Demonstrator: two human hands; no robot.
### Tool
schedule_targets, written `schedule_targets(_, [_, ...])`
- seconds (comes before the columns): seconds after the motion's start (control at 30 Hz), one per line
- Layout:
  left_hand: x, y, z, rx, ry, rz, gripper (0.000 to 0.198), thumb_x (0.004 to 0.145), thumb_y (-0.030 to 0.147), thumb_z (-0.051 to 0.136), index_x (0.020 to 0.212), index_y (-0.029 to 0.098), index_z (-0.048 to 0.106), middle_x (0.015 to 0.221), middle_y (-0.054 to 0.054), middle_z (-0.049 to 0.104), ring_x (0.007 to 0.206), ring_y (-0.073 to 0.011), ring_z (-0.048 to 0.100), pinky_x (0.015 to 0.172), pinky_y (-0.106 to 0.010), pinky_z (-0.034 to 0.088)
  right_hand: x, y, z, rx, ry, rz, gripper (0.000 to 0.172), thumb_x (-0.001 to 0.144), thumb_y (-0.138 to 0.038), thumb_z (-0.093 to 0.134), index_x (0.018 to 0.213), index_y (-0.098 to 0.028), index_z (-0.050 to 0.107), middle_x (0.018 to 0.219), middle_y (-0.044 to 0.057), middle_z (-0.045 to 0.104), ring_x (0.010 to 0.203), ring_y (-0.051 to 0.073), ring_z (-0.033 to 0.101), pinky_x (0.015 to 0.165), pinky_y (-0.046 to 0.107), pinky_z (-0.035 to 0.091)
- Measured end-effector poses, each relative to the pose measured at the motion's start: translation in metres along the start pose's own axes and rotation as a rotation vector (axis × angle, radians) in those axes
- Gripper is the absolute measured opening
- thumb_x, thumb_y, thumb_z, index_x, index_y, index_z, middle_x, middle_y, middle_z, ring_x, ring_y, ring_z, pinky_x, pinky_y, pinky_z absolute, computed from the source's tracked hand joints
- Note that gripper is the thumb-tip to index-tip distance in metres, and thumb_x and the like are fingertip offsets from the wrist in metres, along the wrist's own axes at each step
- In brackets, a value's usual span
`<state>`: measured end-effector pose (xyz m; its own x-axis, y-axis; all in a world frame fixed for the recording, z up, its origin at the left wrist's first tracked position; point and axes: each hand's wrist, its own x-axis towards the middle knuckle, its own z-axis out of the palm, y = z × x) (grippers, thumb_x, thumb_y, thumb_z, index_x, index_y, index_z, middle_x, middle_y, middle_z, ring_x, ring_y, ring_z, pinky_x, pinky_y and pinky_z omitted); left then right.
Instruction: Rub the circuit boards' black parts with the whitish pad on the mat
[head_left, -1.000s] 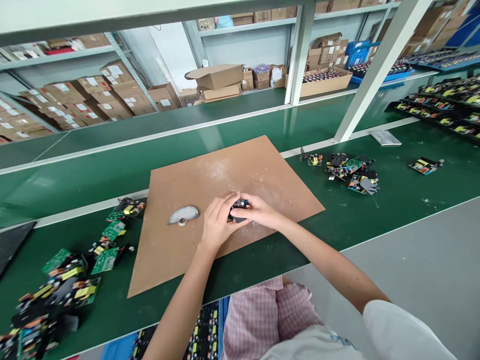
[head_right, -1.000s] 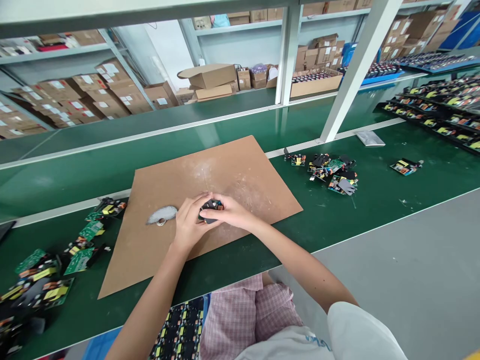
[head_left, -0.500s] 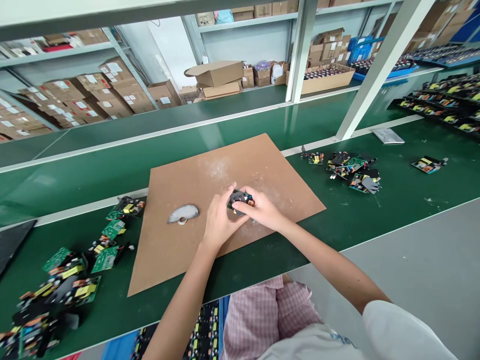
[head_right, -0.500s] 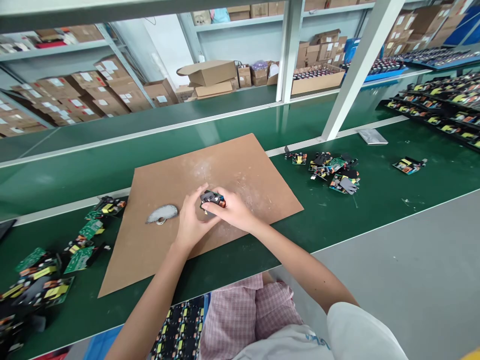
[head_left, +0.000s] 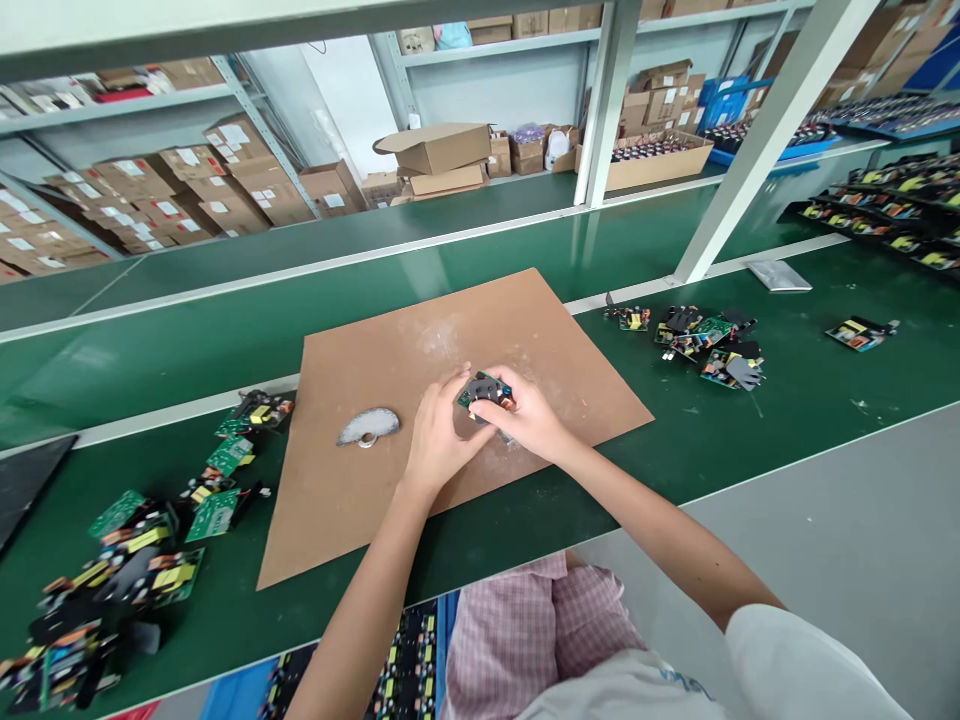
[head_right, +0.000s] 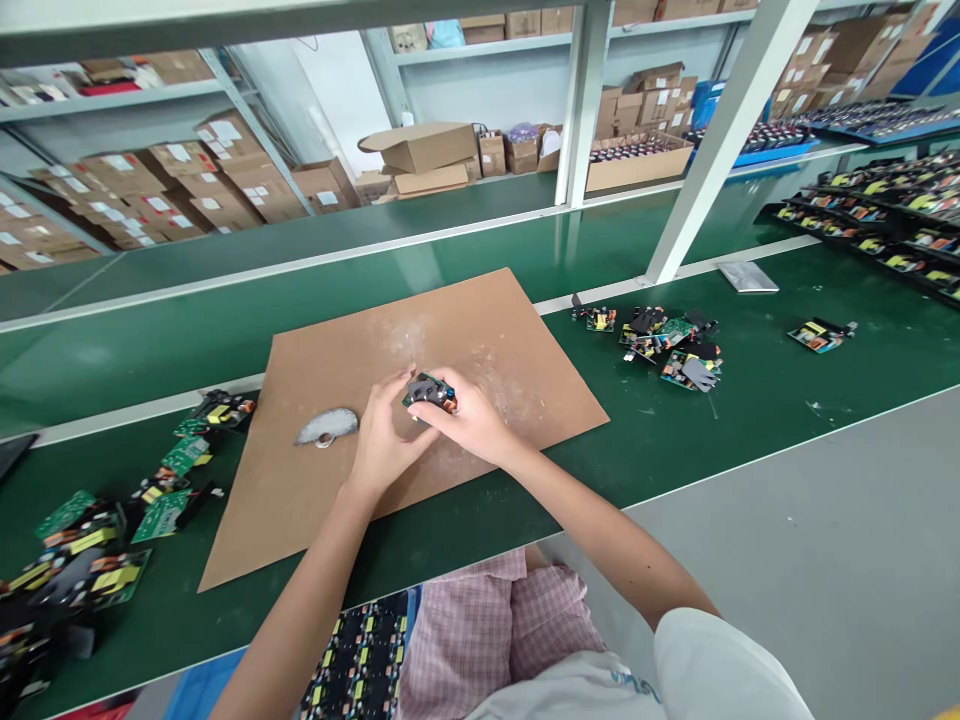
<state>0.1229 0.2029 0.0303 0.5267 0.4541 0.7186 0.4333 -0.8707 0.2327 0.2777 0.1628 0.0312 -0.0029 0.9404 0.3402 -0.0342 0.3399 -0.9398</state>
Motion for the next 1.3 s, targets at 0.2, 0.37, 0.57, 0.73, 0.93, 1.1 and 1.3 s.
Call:
schedule_targets(0.2, [0.0, -0.001, -0.002, 0.065, 0.028, 0.06, 0.064, 0.081, 0.028, 0.068, 0.136, 0.022, 0.035, 0.13, -0.017, 0.052, 0.12, -0.0282, 0.052, 0.095, -0.046, 0.05, 0.0, 0.001, 0.0, -0.016, 0.018, -0.014, 0.03, 0.08, -0.037, 0.066, 0.102, -0.02, 0.056, 0.087, 0.0, 0.063, 0.078, 0.018, 0.063, 0.068, 0.026, 0.047])
schedule_targets(0.37, [0.001, 0.002, -0.004, 0.09, 0.026, 0.076, 0.06, 0.082, 0.028, 0.066, 0.134, 0.023, 0.037, 0.128, -0.016, 0.052, 0.118, -0.0279, 0.053, 0.093, -0.044, 0.051, 0.0, 0.001, 0.0, -0.088, 0.036, -0.026, 0.029, 0.08, -0.039, 0.065, 0.1, -0.02, 0.057, 0.085, 0.0, 0.062, 0.074, 0.017, 0.059, 0.067, 0.025, 0.046])
schedule_targets(0.57, [0.0, 0.002, -0.003, 0.112, 0.106, 0.058, 0.058, 0.078, 0.029, 0.071, 0.128, 0.021, 0.043, 0.12, -0.013, 0.057, 0.109, -0.0265, 0.057, 0.089, -0.042, 0.051, -0.001, 0.002, 0.001, -0.073, 0.023, 0.01, 0.03, 0.082, -0.04, 0.063, 0.104, -0.02, 0.057, 0.085, 0.001, 0.064, 0.077, 0.019, 0.063, 0.067, 0.026, 0.047])
schedule_targets(0.73, [-0.002, 0.002, 0.001, 0.139, 0.176, 0.063, 0.057, 0.074, 0.029, 0.075, 0.123, 0.02, 0.046, 0.116, -0.013, 0.059, 0.105, -0.0258, 0.058, 0.085, -0.041, 0.051, -0.002, 0.003, 0.002, -0.049, 0.02, 0.008, 0.027, 0.086, -0.039, 0.058, 0.105, -0.02, 0.057, 0.085, 0.001, 0.065, 0.075, 0.018, 0.063, 0.065, 0.026, 0.047])
schedule_targets(0.93, [-0.003, 0.006, 0.003, 0.109, 0.186, -0.004, 0.054, 0.073, 0.028, 0.073, 0.119, 0.019, 0.046, 0.116, -0.012, 0.058, 0.106, -0.0258, 0.058, 0.085, -0.041, 0.051, -0.002, 0.005, 0.001, -0.05, 0.012, 0.0, 0.029, 0.088, -0.041, 0.056, 0.106, -0.02, 0.055, 0.092, 0.003, 0.064, 0.082, 0.02, 0.063, 0.07, 0.028, 0.048])
schedule_targets(1.1, [-0.001, 0.01, 0.004, 0.113, 0.15, -0.033, 0.06, 0.075, 0.028, 0.07, 0.127, 0.019, 0.042, 0.122, -0.014, 0.055, 0.112, -0.0274, 0.054, 0.089, -0.042, 0.049, -0.002, 0.003, 0.003, -0.017, 0.02, 0.02, 0.027, 0.086, -0.038, 0.059, 0.106, -0.021, 0.054, 0.088, 0.002, 0.065, 0.08, 0.02, 0.065, 0.07, 0.028, 0.05])
schedule_targets(1.3, [-0.001, 0.01, 0.004, 0.138, 0.141, 0.02, 0.054, 0.079, 0.025, 0.066, 0.128, 0.02, 0.045, 0.122, -0.014, 0.055, 0.11, -0.0266, 0.055, 0.089, -0.04, 0.048, -0.003, 0.004, 0.006, -0.084, 0.044, -0.005, 0.027, 0.084, -0.036, 0.061, 0.105, -0.021, 0.055, 0.088, 0.0, 0.065, 0.077, 0.019, 0.065, 0.069, 0.028, 0.048])
